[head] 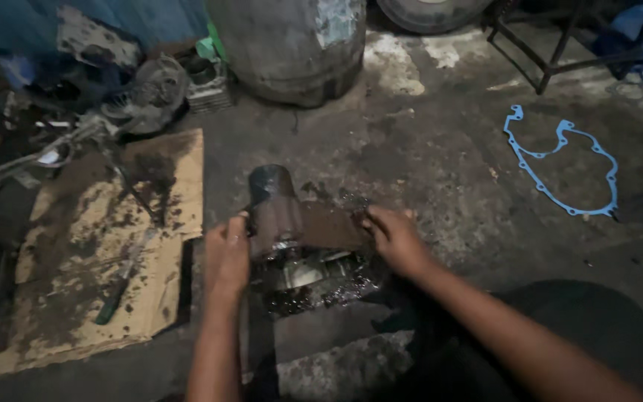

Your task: The person scrubs a greasy mechanical part with a metal scraper and a rag. They rotate the part to clean different sides and wipe away grime.

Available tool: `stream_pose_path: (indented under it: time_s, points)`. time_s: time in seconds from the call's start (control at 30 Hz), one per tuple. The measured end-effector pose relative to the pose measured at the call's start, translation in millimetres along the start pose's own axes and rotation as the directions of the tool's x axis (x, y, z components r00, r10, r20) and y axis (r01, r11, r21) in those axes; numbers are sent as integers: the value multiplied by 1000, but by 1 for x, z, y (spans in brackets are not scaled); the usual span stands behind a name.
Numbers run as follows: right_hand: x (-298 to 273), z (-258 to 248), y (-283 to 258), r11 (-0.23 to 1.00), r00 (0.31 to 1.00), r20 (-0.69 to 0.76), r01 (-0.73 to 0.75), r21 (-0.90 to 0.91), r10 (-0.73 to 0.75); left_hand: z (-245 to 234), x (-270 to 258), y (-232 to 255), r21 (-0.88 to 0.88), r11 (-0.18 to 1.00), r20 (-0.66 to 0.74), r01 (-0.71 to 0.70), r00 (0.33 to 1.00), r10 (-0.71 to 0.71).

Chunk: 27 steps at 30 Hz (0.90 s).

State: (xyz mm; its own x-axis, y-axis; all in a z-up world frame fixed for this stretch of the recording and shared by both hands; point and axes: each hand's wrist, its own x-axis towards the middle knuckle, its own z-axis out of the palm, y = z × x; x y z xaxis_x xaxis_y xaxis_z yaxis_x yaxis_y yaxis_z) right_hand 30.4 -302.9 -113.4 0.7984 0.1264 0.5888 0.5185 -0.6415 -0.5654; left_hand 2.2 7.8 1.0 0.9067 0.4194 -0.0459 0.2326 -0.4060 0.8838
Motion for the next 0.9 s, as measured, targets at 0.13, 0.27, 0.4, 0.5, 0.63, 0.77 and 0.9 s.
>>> stream_pose_path:
  time_s: [0.13,0.27,0.4,0.5,0.63,0.77,0.9]
  points:
    - [-6,-16,-18,991,980,169,-121,63,109,2,-3,3,-6,999,-14,-39,999,39]
    - [-10,-30,-36,1000,995,97,-22,-13,23,3,-2,8,-14,1000,10,26,1000,-26]
    - [7,-33,-54,987,981,144,-144,76,132,3,-7,4,35,998,-58,-61,996,63]
    - [-19,-54,-67,987,970,180,-160,-34,163,8,3,0,42,999,-28,-12,1000,13]
    - [2,-45,-63,984,969,167,-178,-26,179,7,4,-1,-30,999,17,-43,999,44]
    - [-6,-40,-65,997,990,117,-76,-25,78,-2,2,2,53,995,-39,-85,995,87]
    - [-13,-55,-61,996,989,147,17,-87,-4,-1,0,9,49,997,49,54,997,-56]
